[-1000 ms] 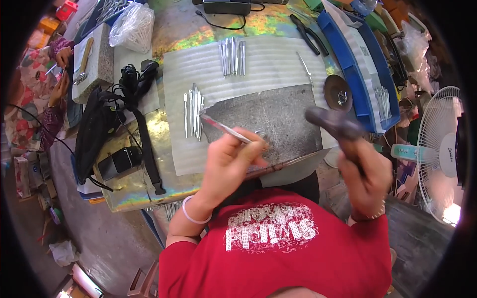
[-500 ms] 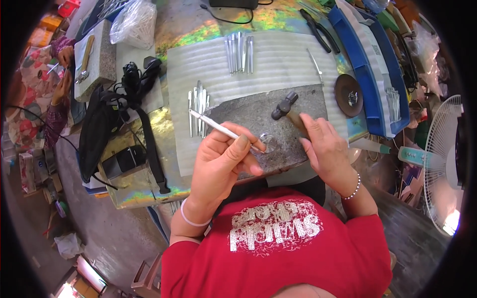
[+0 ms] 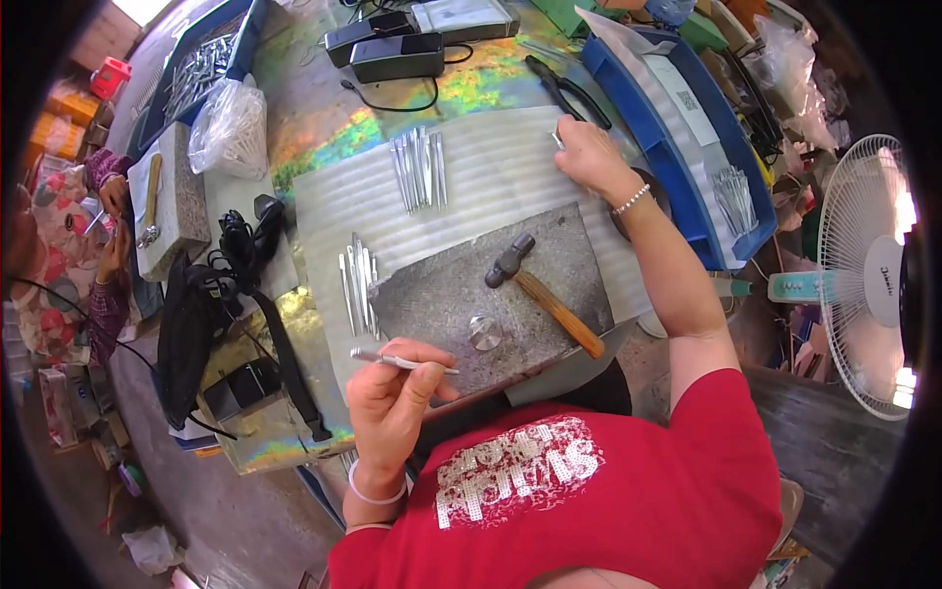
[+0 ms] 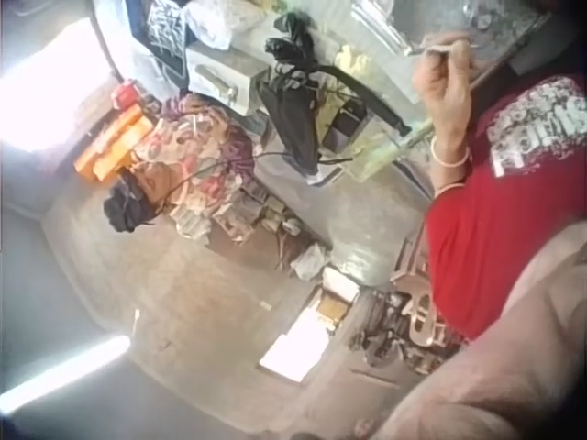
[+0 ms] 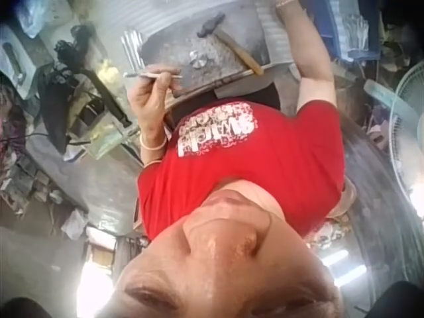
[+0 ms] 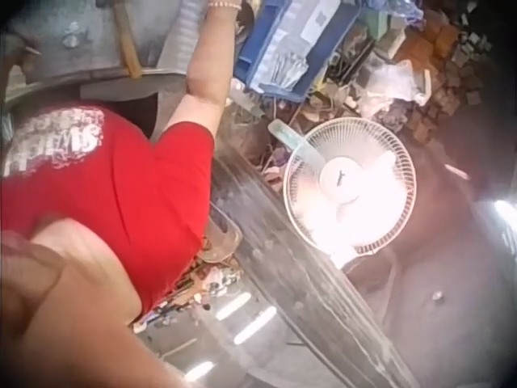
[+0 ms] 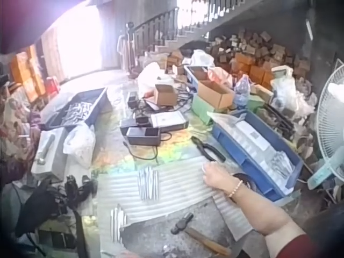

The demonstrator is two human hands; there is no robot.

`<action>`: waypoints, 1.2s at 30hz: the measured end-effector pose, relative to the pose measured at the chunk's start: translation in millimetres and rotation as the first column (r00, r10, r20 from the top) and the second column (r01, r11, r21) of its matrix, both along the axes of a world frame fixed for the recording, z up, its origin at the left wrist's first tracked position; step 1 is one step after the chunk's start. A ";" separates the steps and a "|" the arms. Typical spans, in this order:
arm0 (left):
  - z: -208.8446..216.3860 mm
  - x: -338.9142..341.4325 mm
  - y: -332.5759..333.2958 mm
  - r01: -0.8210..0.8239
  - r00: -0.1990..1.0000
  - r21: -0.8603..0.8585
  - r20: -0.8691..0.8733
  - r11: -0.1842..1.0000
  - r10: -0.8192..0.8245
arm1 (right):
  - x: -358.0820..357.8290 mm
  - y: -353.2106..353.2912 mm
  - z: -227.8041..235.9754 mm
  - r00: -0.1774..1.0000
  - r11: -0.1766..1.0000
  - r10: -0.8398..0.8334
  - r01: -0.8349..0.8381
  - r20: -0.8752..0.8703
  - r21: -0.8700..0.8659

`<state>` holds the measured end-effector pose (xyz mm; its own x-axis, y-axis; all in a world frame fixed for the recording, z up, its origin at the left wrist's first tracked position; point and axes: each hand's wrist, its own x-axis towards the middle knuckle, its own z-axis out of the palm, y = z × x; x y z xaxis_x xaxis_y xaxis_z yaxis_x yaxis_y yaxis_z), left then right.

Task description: Using a hammer to stamp or shape small metal tubes against a small anvil on a workbench.

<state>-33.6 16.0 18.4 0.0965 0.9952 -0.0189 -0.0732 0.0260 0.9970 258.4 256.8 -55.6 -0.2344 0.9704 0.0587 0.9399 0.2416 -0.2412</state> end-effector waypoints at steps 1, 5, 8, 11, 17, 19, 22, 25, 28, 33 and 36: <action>3.1 1.4 -0.5 0.001 1.000 -0.001 -0.004 1.000 -0.001 | 1.6 4.7 -0.9 1.000 1.000 -0.014 0.014 0.013 -0.008; 11.6 3.8 2.1 -0.031 0.973 -0.253 0.215 0.967 0.087 | 7.2 -5.2 20.7 0.993 0.997 -0.017 0.009 -0.114 -0.071; 0.9 1.3 2.3 0.046 0.992 -0.155 0.123 0.987 -0.027 | -1.5 -49.8 67.5 0.880 0.990 0.024 -0.088 -0.475 -0.113; -7.9 8.9 11.4 0.068 0.998 0.035 0.011 0.997 -0.068 | -20.6 -114.9 108.0 0.618 0.886 -0.082 -0.314 -0.782 -0.341; -6.5 30.4 4.6 0.079 0.955 -0.068 0.292 0.995 -0.056 | -55.5 -178.8 112.3 0.361 0.709 -0.262 -0.558 -0.895 -0.432; -1.2 30.3 5.4 0.147 0.938 -0.105 0.331 0.984 -0.105 | -62.3 -184.0 108.0 0.308 0.715 -0.257 -0.577 -0.916 -0.395; -0.5 29.6 0.9 0.146 0.923 -0.121 0.374 0.982 -0.091 | -68.8 -186.5 104.8 0.280 0.706 -0.279 -0.589 -0.919 -0.394; 0.0 28.1 -5.0 0.141 0.910 -0.149 0.408 0.979 -0.069 | -73.6 -187.0 108.7 0.261 0.664 -0.393 -0.583 -0.882 -0.468; -4.3 28.2 -8.1 0.125 0.917 -0.131 0.394 0.983 -0.064 | -76.1 -192.1 108.5 0.200 0.664 -0.385 -0.618 -0.901 -0.421; -3.9 31.6 -7.6 0.096 0.929 -0.085 0.364 0.992 -0.059 | -81.6 -193.8 101.8 0.437 0.877 0.187 -0.478 -0.880 -0.051; -4.7 33.3 -8.2 0.065 0.954 -0.087 0.297 0.994 -0.036 | -86.1 -196.2 104.5 0.509 0.912 0.241 -0.410 -0.826 0.013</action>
